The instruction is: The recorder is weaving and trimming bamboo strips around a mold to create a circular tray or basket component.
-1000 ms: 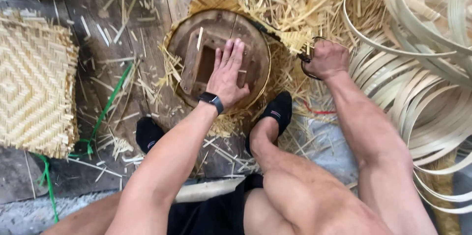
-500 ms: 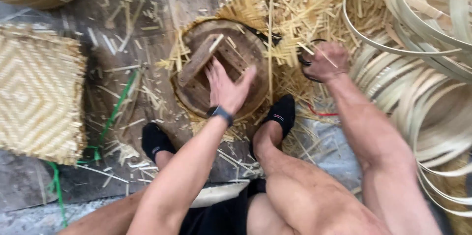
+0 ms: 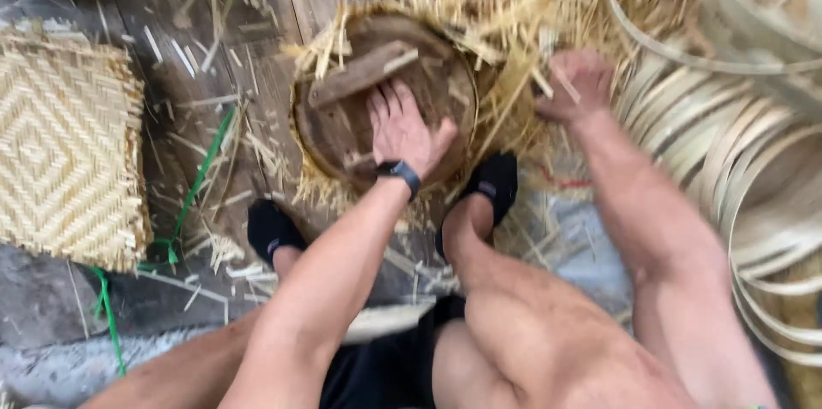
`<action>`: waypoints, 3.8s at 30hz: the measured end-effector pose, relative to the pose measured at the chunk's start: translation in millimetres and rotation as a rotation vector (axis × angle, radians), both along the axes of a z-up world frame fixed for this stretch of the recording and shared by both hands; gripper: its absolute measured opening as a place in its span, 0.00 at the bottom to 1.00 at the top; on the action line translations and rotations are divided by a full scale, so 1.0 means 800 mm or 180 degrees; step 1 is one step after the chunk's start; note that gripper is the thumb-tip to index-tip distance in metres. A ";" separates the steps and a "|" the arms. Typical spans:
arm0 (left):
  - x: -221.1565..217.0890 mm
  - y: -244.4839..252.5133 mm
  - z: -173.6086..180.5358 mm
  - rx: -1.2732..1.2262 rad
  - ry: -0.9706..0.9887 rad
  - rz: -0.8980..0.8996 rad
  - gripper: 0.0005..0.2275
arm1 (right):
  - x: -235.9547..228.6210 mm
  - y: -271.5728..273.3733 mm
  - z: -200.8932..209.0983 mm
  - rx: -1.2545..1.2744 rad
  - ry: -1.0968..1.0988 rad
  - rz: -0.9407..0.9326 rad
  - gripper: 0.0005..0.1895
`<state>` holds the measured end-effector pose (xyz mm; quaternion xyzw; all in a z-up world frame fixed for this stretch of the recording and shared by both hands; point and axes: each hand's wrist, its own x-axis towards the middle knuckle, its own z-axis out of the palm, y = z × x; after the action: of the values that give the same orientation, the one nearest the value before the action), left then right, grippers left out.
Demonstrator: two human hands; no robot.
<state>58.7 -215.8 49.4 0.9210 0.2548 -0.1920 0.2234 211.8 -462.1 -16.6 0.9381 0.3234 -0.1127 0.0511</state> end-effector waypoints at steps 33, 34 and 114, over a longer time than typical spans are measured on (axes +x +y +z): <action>-0.016 0.079 0.017 0.0086 0.0147 -0.2584 0.49 | 0.049 0.046 0.027 -0.0229 -0.0073 0.0339 0.12; -0.018 0.083 0.011 0.0028 0.0046 -0.2581 0.49 | 0.048 0.047 0.026 -0.0263 -0.0116 0.0349 0.13; -0.021 0.065 0.036 -0.0073 -0.0263 -0.1259 0.44 | 0.026 0.040 0.085 -0.0960 0.1372 -0.0795 0.05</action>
<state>41.6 -163.6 78.0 0.9576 0.0573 -0.1971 0.2021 232.3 -430.0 51.3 0.9069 0.1884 -0.3618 0.1059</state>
